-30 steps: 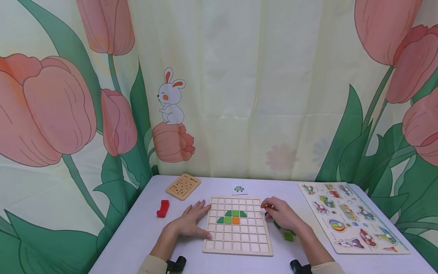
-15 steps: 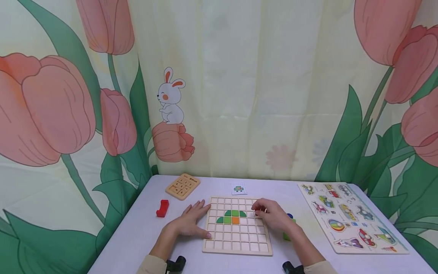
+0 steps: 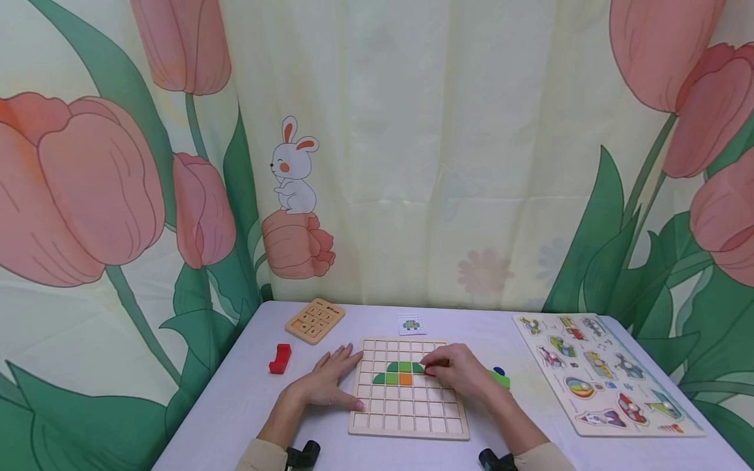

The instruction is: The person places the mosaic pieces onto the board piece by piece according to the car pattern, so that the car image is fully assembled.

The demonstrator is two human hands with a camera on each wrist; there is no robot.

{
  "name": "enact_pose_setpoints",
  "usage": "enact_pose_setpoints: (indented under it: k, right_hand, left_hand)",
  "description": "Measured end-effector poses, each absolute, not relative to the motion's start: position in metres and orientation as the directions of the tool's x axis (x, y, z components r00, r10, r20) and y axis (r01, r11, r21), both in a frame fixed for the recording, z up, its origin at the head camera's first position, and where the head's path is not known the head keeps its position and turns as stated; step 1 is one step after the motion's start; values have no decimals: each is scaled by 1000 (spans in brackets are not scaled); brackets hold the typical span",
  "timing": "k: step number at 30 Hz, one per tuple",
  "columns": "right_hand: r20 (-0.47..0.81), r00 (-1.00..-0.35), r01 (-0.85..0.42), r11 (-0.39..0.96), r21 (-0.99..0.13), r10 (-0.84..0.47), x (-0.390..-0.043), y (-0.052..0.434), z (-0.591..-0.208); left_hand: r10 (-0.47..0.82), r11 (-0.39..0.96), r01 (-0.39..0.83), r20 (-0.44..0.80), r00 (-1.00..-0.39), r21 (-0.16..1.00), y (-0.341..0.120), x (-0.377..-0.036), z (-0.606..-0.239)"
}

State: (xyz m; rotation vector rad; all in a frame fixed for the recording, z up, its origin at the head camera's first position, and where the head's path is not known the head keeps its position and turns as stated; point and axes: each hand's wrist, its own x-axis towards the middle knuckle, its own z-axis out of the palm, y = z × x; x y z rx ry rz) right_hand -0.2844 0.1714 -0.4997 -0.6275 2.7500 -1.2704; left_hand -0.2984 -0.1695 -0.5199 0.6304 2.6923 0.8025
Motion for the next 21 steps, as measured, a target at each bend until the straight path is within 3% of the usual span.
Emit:
enact_pose_setpoints:
  k: [21]
  right_hand:
    - [148,-874,-424,576,-699,-463,-286,160,-503]
  left_hand:
    - [472,754,326,-124,-873,571,-170,-300,-524]
